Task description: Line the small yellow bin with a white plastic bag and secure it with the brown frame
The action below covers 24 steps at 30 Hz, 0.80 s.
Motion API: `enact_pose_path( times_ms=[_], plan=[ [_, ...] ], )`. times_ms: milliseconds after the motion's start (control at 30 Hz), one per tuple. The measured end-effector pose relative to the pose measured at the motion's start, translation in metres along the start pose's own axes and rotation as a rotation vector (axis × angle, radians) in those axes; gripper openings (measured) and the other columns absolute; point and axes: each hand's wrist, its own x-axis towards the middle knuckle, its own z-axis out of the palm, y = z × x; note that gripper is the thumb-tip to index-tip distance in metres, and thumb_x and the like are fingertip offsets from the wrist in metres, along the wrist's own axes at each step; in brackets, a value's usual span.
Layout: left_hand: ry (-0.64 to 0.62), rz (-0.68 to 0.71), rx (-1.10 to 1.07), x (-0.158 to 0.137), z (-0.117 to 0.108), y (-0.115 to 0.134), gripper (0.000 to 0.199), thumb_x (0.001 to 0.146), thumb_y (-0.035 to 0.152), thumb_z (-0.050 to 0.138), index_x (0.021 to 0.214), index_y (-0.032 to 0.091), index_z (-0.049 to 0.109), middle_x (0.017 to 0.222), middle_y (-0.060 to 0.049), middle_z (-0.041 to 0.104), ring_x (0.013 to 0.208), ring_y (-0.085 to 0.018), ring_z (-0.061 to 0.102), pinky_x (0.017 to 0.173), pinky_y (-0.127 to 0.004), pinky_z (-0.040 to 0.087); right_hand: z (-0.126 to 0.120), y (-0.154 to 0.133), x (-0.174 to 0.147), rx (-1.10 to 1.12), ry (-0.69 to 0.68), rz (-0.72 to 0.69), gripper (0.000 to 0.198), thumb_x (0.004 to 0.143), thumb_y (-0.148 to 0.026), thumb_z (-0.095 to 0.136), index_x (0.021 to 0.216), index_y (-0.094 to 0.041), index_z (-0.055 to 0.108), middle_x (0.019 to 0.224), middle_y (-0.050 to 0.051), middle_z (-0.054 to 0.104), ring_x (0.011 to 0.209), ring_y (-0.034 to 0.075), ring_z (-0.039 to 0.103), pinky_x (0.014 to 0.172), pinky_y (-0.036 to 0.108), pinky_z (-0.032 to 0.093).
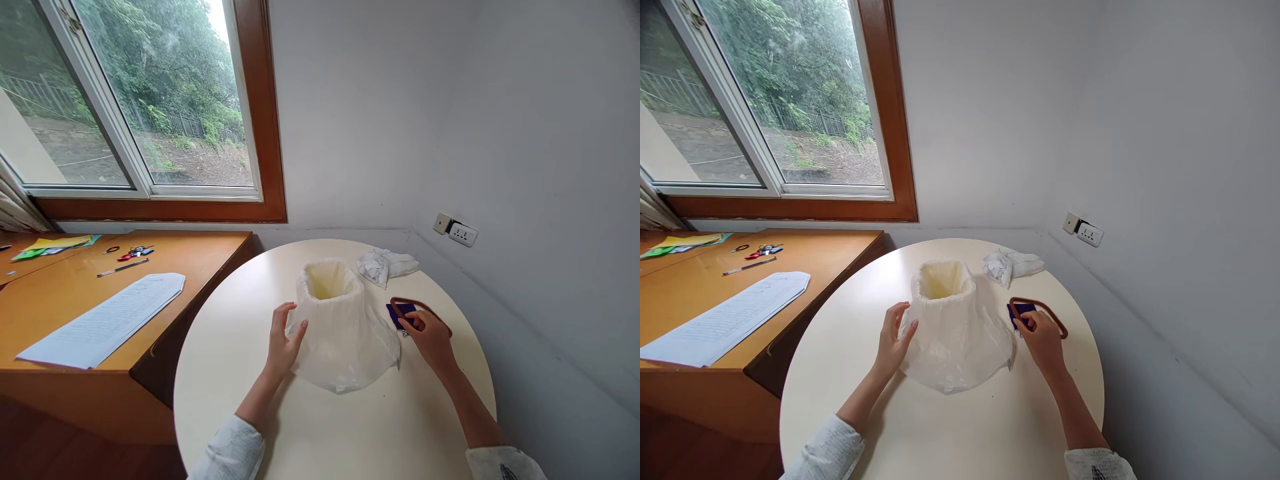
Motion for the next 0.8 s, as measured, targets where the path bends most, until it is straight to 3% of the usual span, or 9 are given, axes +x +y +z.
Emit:
enact_pose_path(
  times_ms=[333, 533, 600, 667, 800],
  plan=[
    [0.018, 0.022, -0.005, 0.000, 0.000, 0.000, 0.030, 0.079, 0.028, 0.056, 0.107, 0.022, 0.050, 0.111, -0.007, 0.049, 0.112, -0.021, 0.046, 0.101, -0.042, 0.035, 0.002, 0.002, 0.001, 0.005, 0.013, 0.022, 0.029, 0.079, -0.044, 0.048, 0.069, -0.019, 0.057, 0.068, 0.003, 0.057, 0.062, 0.016, 0.050, 0.062, 0.030, 0.039],
    [0.248, 0.122, -0.082, 0.005, -0.010, -0.003, 0.020, 0.076, 0.023, 0.050, 0.095, 0.019, 0.052, 0.099, -0.007, 0.051, 0.102, -0.022, 0.050, 0.094, -0.040, 0.040, 0.000, -0.018, 0.011, 0.174, 0.000, 0.134, 0.030, 0.080, -0.043, 0.044, 0.076, -0.019, 0.061, 0.073, 0.005, 0.062, 0.068, 0.017, 0.054, 0.064, 0.029, 0.041],
    [0.239, 0.011, 0.005, 0.017, -0.014, -0.007, 0.019, 0.076, 0.023, 0.045, 0.094, 0.019, 0.052, 0.098, -0.007, 0.051, 0.100, -0.021, 0.051, 0.092, -0.039, 0.041, 0.000, -0.032, 0.020, 0.273, -0.076, 0.167, 0.034, 0.081, -0.043, 0.040, 0.084, -0.018, 0.063, 0.075, 0.005, 0.063, 0.068, 0.017, 0.055, 0.063, 0.029, 0.042],
    [0.114, -0.166, 0.153, 0.034, -0.016, -0.012, 0.022, 0.076, 0.026, 0.043, 0.096, 0.020, 0.052, 0.104, -0.008, 0.050, 0.101, -0.021, 0.051, 0.091, -0.039, 0.041, 0.002, -0.046, 0.031, 0.350, -0.208, 0.171, 0.037, 0.080, -0.041, 0.041, 0.101, -0.017, 0.062, 0.073, 0.004, 0.062, 0.063, 0.016, 0.055, 0.059, 0.027, 0.042],
    [-0.071, -0.341, 0.276, 0.065, -0.013, -0.027, 0.034, 0.054, 0.027, 0.065, 0.086, 0.018, 0.057, 0.108, -0.014, 0.051, 0.108, -0.035, 0.047, 0.091, -0.053, 0.034, 0.018, -0.065, 0.051, 0.412, -0.459, 0.138, 0.056, 0.070, -0.032, 0.056, 0.124, -0.020, 0.049, 0.068, -0.002, 0.060, 0.058, 0.013, 0.053, 0.055, 0.024, 0.041]
  ],
)
